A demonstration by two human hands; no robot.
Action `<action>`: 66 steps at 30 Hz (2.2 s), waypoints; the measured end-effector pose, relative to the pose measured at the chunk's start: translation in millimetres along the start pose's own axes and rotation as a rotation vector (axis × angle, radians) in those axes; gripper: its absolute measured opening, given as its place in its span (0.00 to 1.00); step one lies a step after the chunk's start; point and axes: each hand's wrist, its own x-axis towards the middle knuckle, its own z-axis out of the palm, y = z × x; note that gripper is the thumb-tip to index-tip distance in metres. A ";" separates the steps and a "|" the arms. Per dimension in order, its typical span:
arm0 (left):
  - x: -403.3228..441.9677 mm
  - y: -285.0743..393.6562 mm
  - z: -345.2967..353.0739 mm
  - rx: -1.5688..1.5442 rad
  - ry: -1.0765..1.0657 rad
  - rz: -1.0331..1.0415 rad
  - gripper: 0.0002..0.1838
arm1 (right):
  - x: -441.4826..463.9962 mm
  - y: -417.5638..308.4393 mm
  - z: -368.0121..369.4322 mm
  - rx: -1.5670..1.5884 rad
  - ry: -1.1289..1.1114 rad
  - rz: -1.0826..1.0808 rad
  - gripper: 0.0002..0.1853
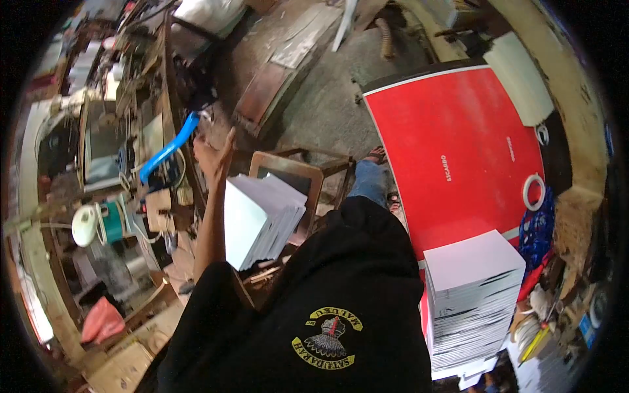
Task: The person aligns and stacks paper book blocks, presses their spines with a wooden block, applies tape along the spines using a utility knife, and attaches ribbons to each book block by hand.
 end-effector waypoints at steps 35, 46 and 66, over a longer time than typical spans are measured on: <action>-140.2 -98.4 -117.0 -0.127 -0.724 -0.112 0.59 | 16.5 -59.1 -19.7 -0.257 -0.251 -0.191 0.38; -149.1 -85.1 -117.4 -0.003 -0.724 -0.143 0.57 | 14.5 -60.7 -12.7 -0.264 -0.280 -0.192 0.41; -135.3 -47.8 -132.4 -0.248 -0.936 -0.090 0.32 | 4.4 -51.9 -5.2 -0.225 -0.294 -0.191 0.47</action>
